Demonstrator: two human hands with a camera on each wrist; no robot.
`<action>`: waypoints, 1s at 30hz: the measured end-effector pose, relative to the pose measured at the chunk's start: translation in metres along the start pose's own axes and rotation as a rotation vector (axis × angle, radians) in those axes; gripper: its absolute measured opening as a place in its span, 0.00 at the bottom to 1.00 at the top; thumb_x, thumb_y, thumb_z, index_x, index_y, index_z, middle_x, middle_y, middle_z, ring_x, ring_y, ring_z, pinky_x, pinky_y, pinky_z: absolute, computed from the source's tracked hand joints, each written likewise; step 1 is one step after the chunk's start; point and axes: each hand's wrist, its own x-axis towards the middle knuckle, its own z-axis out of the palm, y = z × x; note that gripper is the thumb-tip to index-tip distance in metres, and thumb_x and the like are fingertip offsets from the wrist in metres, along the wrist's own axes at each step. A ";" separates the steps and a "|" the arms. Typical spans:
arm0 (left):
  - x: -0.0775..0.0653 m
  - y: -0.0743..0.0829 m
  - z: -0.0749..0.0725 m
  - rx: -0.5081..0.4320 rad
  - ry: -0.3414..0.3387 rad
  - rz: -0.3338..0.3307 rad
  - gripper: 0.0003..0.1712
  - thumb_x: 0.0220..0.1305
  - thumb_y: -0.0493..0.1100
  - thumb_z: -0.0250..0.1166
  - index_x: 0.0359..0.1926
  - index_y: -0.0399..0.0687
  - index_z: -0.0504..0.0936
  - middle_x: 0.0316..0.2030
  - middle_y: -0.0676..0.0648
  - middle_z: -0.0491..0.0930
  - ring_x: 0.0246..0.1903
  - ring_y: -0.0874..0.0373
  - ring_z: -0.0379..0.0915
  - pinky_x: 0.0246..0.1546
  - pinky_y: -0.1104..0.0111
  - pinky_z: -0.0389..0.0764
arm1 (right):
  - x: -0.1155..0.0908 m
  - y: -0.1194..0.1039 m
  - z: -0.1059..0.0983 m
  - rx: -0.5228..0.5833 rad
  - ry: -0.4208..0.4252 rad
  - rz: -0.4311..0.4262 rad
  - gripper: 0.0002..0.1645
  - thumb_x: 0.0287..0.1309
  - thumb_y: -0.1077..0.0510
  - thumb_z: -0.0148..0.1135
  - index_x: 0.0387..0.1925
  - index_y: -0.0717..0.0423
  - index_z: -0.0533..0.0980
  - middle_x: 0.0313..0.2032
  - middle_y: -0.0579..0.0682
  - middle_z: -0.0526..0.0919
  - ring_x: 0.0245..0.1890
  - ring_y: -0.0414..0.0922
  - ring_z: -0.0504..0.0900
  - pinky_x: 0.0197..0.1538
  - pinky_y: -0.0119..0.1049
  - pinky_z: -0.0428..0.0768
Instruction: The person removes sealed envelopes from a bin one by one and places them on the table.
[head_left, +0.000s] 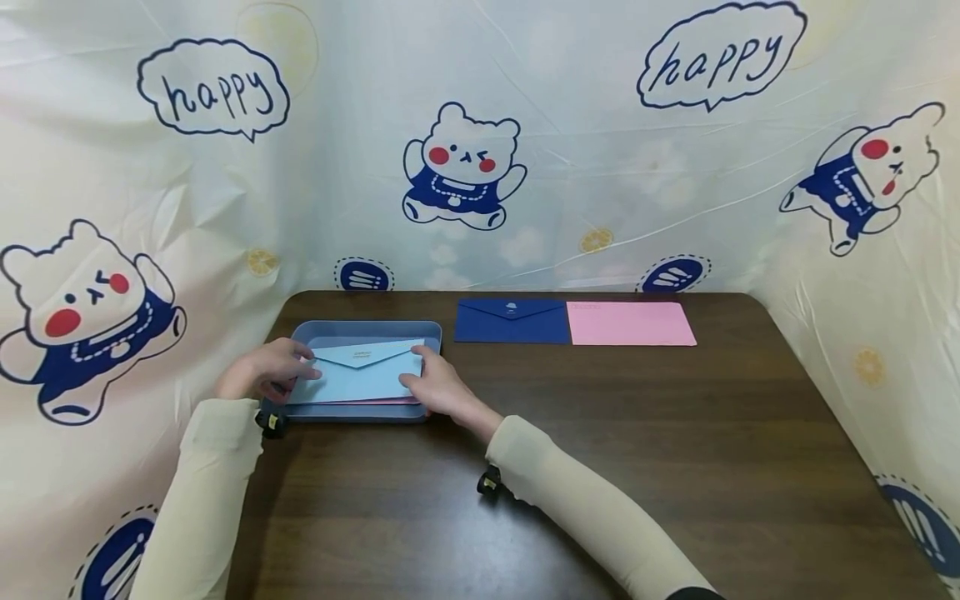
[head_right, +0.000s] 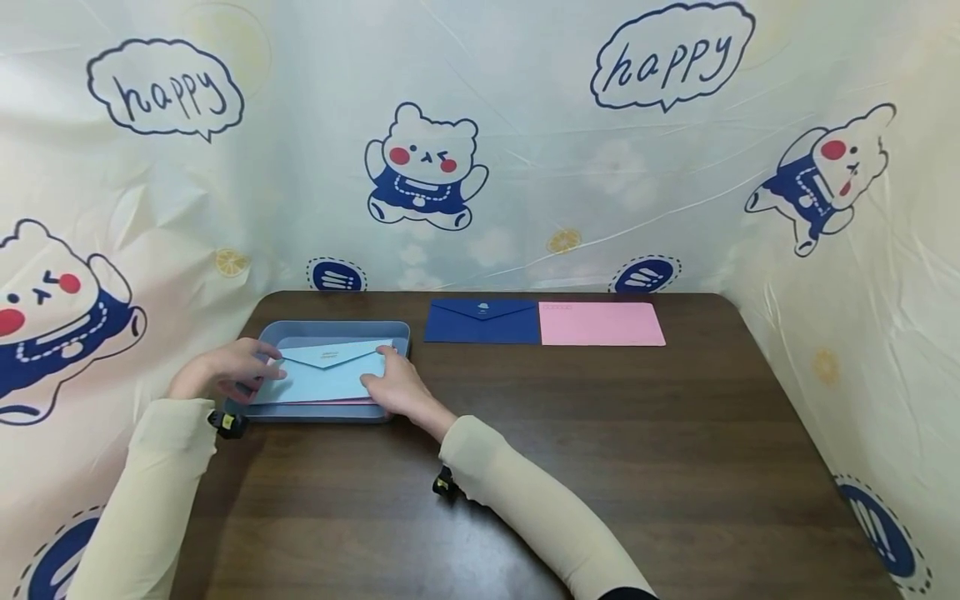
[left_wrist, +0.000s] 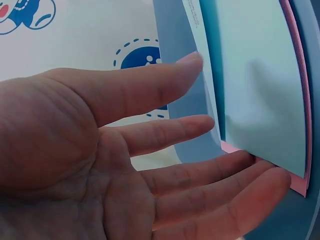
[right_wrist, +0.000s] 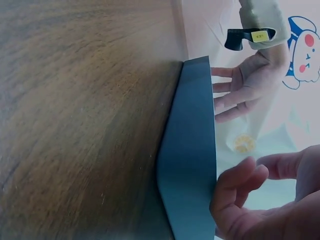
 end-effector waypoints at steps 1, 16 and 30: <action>0.000 0.000 0.001 0.000 0.006 0.004 0.40 0.73 0.42 0.66 0.74 0.23 0.60 0.44 0.31 0.72 0.40 0.41 0.77 0.39 0.53 0.88 | 0.001 0.000 0.000 -0.005 0.019 -0.013 0.36 0.74 0.56 0.60 0.78 0.57 0.64 0.25 0.51 0.73 0.14 0.46 0.71 0.26 0.41 0.77; 0.000 -0.003 0.005 0.134 0.176 0.085 0.43 0.58 0.37 0.78 0.69 0.24 0.68 0.55 0.22 0.71 0.34 0.47 0.78 0.32 0.60 0.84 | 0.003 0.005 -0.004 -0.021 0.101 -0.054 0.33 0.73 0.57 0.60 0.76 0.60 0.67 0.65 0.62 0.74 0.59 0.54 0.75 0.62 0.50 0.75; -0.001 0.002 0.005 0.145 0.193 0.061 0.43 0.58 0.36 0.76 0.69 0.23 0.67 0.60 0.19 0.70 0.33 0.48 0.84 0.35 0.59 0.85 | 0.005 0.005 -0.002 0.269 0.182 0.058 0.36 0.78 0.62 0.54 0.81 0.62 0.57 0.65 0.60 0.74 0.17 0.42 0.67 0.27 0.38 0.76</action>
